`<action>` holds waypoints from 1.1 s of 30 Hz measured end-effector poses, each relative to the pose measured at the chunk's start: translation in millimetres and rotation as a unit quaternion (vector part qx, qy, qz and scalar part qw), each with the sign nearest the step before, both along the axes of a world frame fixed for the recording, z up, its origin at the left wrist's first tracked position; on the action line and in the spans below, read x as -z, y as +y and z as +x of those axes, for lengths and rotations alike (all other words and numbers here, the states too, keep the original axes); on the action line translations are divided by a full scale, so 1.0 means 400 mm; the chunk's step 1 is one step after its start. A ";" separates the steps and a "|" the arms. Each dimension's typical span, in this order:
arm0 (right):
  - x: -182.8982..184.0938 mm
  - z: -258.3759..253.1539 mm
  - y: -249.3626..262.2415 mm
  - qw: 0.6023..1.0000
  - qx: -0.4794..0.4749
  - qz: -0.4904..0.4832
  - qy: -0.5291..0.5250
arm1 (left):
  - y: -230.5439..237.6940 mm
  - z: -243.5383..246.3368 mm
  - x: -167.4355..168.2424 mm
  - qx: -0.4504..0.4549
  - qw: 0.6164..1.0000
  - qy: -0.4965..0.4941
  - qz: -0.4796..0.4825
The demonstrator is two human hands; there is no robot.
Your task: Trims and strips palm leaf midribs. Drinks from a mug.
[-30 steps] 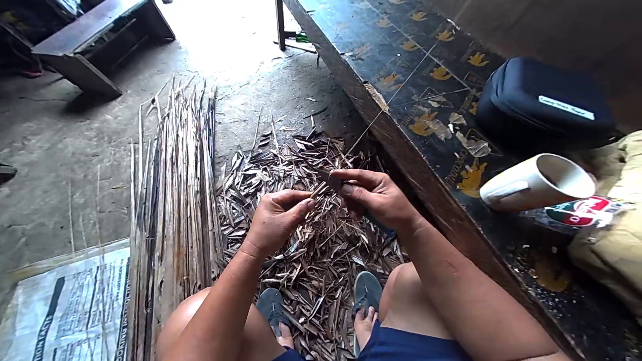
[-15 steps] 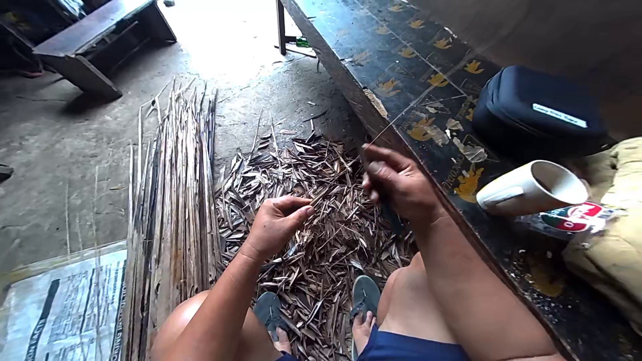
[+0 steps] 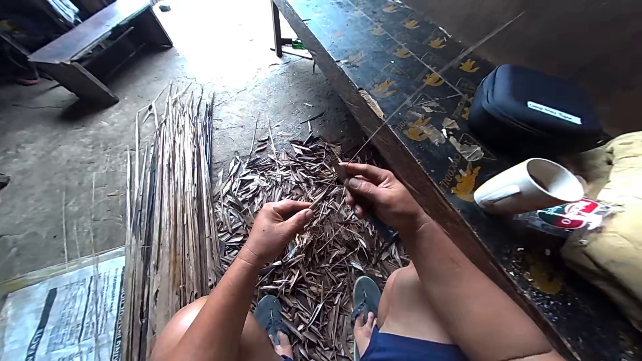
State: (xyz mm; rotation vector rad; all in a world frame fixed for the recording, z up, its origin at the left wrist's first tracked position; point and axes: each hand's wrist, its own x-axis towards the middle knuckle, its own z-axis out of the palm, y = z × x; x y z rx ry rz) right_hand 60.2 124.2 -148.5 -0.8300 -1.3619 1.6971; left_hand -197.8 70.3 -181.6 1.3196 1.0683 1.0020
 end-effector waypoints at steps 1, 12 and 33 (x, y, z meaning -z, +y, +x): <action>0.000 -0.003 0.001 1.000 0.000 0.001 -0.001 | 0.000 -0.001 -0.001 0.004 1.000 0.002 0.001; -0.025 0.061 0.047 0.993 0.102 0.051 0.035 | 0.000 -0.007 0.006 0.016 1.000 0.022 -0.010; -0.046 -0.088 0.041 0.999 -0.011 0.022 -0.038 | 0.017 -0.008 -0.029 -0.068 0.998 -0.014 -0.005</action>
